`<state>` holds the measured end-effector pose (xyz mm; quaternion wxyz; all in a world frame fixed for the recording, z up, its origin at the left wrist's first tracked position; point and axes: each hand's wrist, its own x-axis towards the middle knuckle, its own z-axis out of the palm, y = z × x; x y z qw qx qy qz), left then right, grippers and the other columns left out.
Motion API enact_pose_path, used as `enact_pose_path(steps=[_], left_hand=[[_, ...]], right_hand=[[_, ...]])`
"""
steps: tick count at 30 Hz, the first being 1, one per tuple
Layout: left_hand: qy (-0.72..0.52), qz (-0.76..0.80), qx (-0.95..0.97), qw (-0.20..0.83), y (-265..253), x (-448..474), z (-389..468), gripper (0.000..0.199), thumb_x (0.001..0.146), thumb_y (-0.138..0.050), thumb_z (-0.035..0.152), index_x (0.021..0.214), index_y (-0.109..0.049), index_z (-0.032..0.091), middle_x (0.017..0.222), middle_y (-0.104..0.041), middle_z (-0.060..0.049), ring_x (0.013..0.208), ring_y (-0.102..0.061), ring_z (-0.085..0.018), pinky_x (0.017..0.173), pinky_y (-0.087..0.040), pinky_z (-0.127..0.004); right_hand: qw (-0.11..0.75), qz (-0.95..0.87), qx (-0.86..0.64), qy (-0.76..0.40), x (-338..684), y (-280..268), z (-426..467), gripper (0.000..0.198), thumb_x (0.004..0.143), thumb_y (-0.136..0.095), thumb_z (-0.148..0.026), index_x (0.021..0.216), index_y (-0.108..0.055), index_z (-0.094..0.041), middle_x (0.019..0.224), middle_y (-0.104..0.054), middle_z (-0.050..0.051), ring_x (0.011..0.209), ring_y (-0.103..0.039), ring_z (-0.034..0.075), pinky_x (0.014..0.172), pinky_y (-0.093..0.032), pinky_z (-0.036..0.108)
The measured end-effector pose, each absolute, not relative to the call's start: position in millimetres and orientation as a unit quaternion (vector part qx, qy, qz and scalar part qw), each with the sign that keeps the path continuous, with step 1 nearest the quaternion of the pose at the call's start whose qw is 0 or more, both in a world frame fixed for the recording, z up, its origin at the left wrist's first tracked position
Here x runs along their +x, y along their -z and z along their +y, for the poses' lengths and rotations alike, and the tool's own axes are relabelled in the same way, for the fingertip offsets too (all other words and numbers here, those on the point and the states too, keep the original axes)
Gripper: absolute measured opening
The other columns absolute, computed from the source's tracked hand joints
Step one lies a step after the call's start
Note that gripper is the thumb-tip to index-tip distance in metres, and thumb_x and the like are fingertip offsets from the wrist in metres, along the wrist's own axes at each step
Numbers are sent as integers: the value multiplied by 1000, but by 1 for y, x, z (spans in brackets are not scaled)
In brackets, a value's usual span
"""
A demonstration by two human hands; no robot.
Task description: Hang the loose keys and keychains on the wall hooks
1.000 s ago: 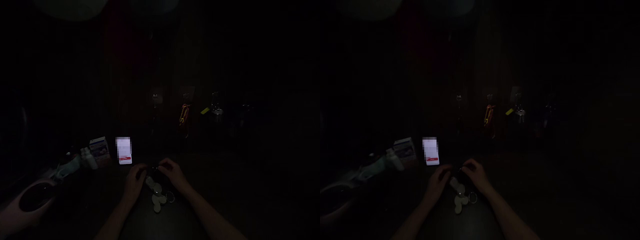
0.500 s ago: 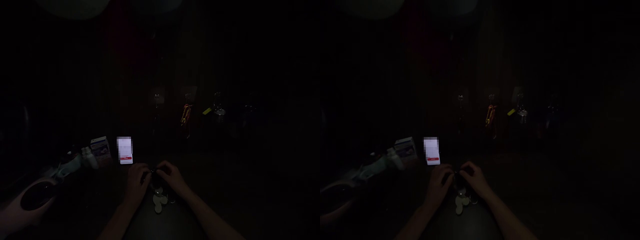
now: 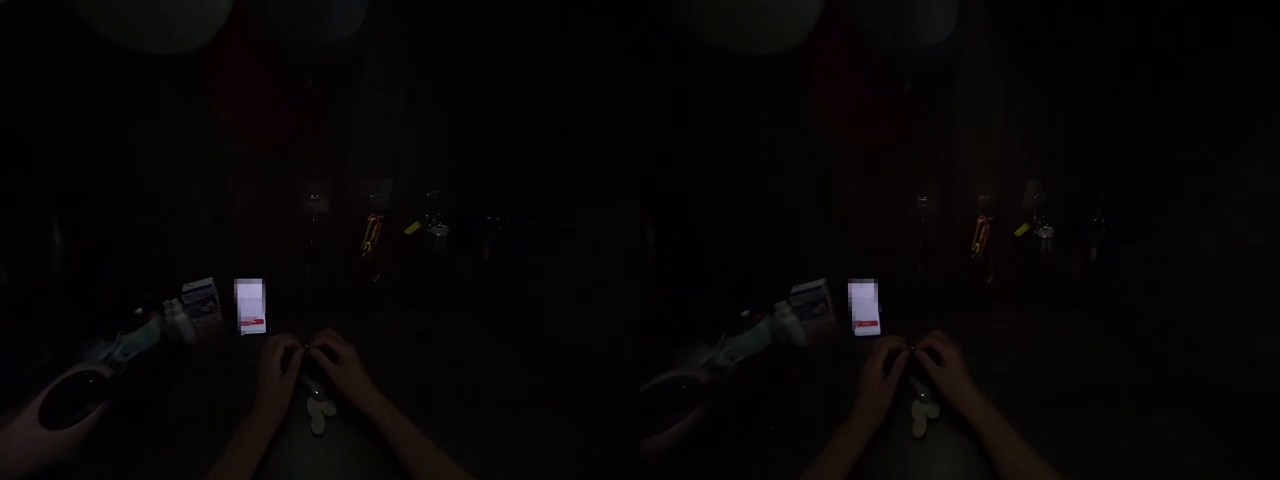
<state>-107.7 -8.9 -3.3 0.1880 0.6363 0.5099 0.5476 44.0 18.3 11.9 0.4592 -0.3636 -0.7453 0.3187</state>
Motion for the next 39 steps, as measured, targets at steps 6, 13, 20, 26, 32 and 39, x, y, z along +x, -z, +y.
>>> enact_pose_path(steps=[6, 13, 20, 26, 32, 39], left_hand=[[-532, 531, 617, 232, 9, -110, -6, 20, 81, -51, 31, 96, -61, 23, 98, -63, -6, 97, -57, -23, 86, -43, -36], [-514, 547, 589, 299, 16, -114, 6, 18, 79, -51, 33, 87, -63, 23, 90, -68, -4, 87, -61, -22, 79, -45, -32], [-460, 536, 636, 312, 20, -115, 11, 16, 76, -54, 29, 82, -67, 21, 83, -71, -5, 80, -64, -22, 71, -45, -29], [-465, 532, 632, 317, 21, -116, 13, 14, 74, -55, 27, 79, -66, 22, 80, -71, -4, 77, -65, -22, 71, -46, -30], [-464, 531, 633, 321, 21, -116, 12, 16, 74, -53, 28, 82, -66, 22, 79, -71, -3, 74, -64, -21, 68, -46, -29], [-456, 533, 647, 299, 27, -117, 15, 18, 77, -50, 26, 83, -66, 21, 79, -70, -3, 76, -64, -21, 68, -45, -29]], right_hand=[[511, -714, -385, -286, 49, -9, 25, 14, 82, -56, -33, 76, -64, -23, 84, -61, 4, 83, -59, 18, 77, -45, 30], [542, -680, -413, -270, 56, -21, 30, 18, 80, -57, -39, 75, -65, -23, 82, -63, 4, 82, -60, 19, 75, -46, 32], [562, -665, -431, -236, 61, -53, 42, 17, 78, -58, -38, 75, -65, -23, 81, -65, 2, 80, -61, 19, 73, -46, 30], [598, -655, -417, -199, 55, -103, 64, 18, 76, -58, -38, 74, -64, -21, 77, -66, 1, 78, -60, 18, 73, -45, 29], [650, -639, -379, -163, 46, -156, 84, 19, 74, -58, -38, 73, -64, -19, 73, -65, 0, 75, -60, 17, 71, -45, 28], [656, -650, -362, -125, 38, -187, 110, 17, 74, -58, -35, 73, -65, -19, 72, -65, -1, 72, -59, 15, 69, -44, 27]])
